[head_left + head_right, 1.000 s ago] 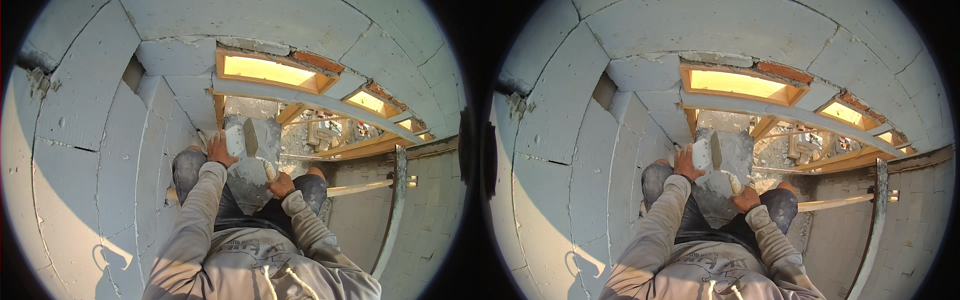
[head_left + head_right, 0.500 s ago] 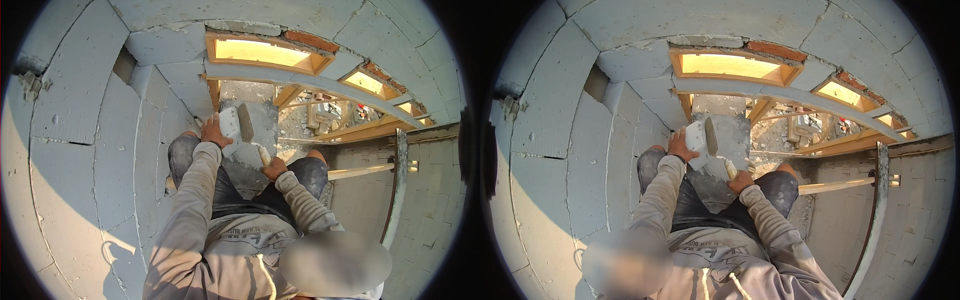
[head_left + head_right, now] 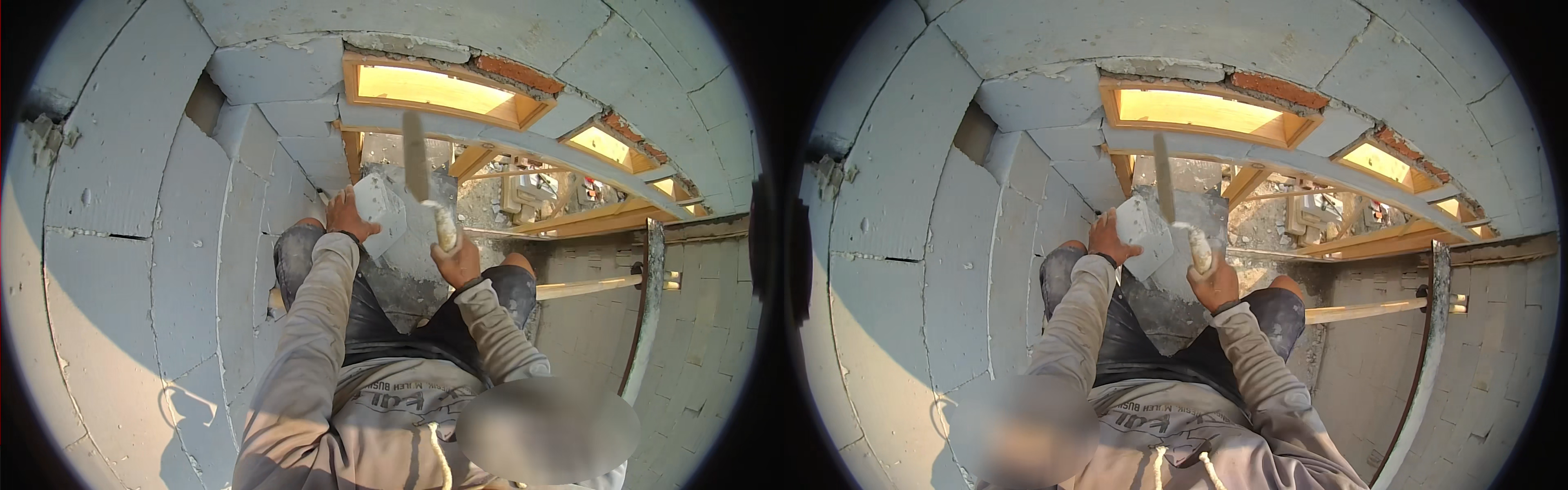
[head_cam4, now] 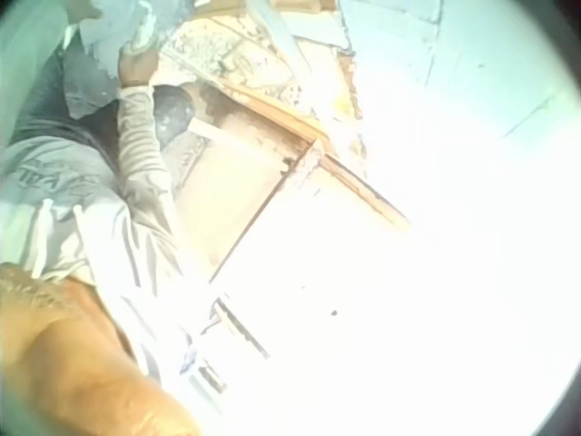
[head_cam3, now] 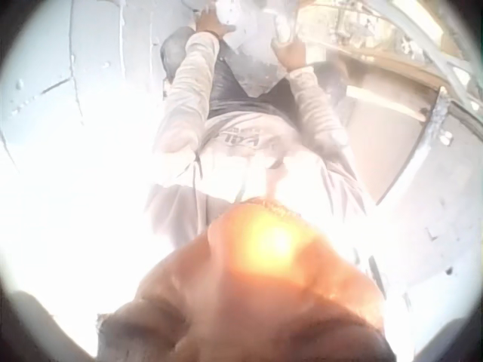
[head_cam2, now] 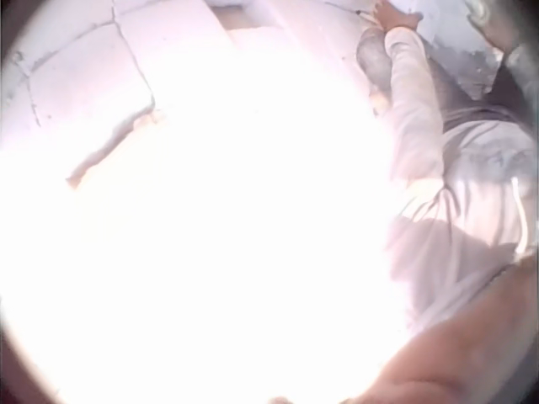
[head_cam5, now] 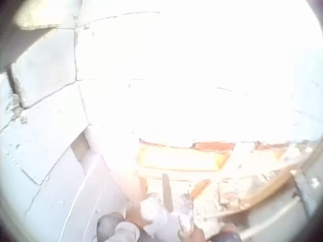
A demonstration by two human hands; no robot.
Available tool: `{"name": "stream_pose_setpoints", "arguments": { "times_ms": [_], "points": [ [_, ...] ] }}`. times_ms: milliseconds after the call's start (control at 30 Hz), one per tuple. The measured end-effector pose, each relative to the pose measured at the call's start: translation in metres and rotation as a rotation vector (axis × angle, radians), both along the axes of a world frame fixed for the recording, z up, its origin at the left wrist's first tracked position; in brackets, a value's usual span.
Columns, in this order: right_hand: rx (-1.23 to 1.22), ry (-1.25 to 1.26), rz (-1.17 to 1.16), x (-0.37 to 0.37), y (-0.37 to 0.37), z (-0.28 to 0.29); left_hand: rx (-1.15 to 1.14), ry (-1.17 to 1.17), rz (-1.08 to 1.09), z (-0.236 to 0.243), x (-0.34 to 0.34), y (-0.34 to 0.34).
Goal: Applying mortar and fitting a small aerated concrete block into a corner wall gap.
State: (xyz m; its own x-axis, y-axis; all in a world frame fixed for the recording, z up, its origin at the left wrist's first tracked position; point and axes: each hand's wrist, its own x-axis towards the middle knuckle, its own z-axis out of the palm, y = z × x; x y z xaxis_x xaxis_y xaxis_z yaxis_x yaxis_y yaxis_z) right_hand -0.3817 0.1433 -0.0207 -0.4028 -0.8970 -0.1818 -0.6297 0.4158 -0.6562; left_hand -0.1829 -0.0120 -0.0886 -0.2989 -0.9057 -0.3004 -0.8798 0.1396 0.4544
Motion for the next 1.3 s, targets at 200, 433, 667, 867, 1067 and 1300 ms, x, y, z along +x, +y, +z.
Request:
{"name": "stream_pose_setpoints", "arguments": {
  "times_ms": [200, 433, 667, 867, 1067, 1300],
  "points": [
    [-0.174, 0.011, 0.016, 0.000, -0.030, 0.056, 0.033, 0.061, 0.121, -0.009, 0.021, -0.012],
    [-1.157, -0.377, 0.000, -0.021, -0.102, 0.244, 0.072, -0.015, 0.096, -0.011, 0.022, -0.010],
    [0.615, -0.075, 0.154, 0.013, 0.024, -0.062, 0.097, 0.060, 0.075, -0.015, 0.019, -0.010],
    [-0.060, -0.310, -0.103, -0.036, -0.041, 0.061, 0.114, 0.025, 0.054, -0.025, 0.033, -0.023],
    [-1.312, -0.487, 0.104, -0.023, -0.086, 0.208, 0.067, 0.051, 0.048, -0.020, 0.033, -0.019],
    [0.186, -0.127, 0.129, -0.030, -0.010, -0.078, 0.070, 0.026, -0.077, -0.013, 0.004, -0.033]
  ]
}}
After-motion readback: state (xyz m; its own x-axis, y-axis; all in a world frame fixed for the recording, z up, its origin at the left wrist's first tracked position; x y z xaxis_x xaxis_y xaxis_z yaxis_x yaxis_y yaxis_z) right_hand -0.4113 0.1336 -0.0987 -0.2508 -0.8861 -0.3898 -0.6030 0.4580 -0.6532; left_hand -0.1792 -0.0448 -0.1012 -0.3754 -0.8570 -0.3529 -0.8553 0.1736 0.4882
